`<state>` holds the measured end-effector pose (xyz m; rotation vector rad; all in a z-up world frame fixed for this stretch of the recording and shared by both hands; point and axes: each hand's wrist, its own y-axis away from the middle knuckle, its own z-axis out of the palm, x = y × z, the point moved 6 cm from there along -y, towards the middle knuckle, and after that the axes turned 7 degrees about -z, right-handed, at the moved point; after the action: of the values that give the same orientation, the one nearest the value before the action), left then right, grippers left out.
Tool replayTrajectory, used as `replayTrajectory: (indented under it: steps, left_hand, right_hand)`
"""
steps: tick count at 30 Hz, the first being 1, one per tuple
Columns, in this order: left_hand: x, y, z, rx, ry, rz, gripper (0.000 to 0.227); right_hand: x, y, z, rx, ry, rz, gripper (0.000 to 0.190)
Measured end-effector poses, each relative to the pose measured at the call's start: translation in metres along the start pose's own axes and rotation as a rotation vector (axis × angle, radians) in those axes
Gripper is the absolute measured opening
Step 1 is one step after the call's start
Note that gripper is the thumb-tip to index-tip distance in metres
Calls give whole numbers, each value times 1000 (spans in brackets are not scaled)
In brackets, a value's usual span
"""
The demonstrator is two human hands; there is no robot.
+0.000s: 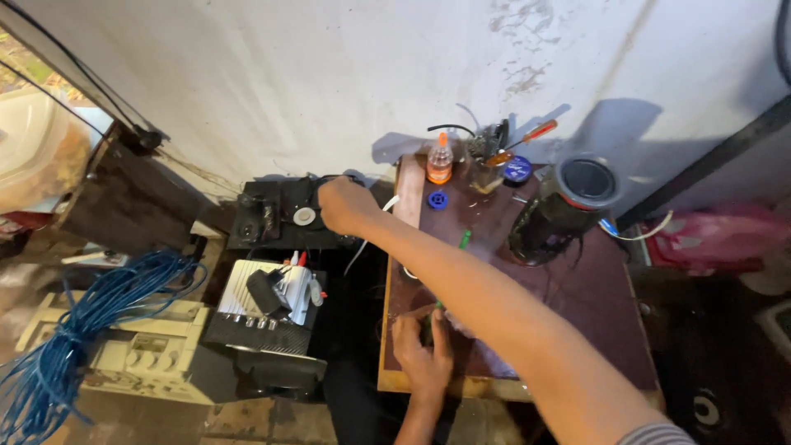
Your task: The person assembles a black cylindrical electronic device on a cluttered workbench. They attach a black plastic component to the device, then connect a wire to a terminal on the side. Finally, they place a grey circular cap onto the top of the device.
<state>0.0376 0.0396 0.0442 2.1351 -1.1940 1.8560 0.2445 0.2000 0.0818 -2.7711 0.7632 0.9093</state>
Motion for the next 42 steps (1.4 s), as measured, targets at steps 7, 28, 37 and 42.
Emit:
replayTrajectory:
  steps: [7,28,37,42]
  left_hand:
    - [-4,4,-2,91,-45,91,18]
    - [-4,8,-2,-65,282,-124,47]
    - [-9,9,2,-92,304,-126,44]
    - [-8,9,2,-97,271,-125,43]
  right_hand:
    - [-34,140,-35,-271,180,-194,45]
    - [-24,206,-187,-163,90,-88,20]
    - [113,165,-290,361,289,-3,3]
    - [124,167,-274,177,182,249,41]
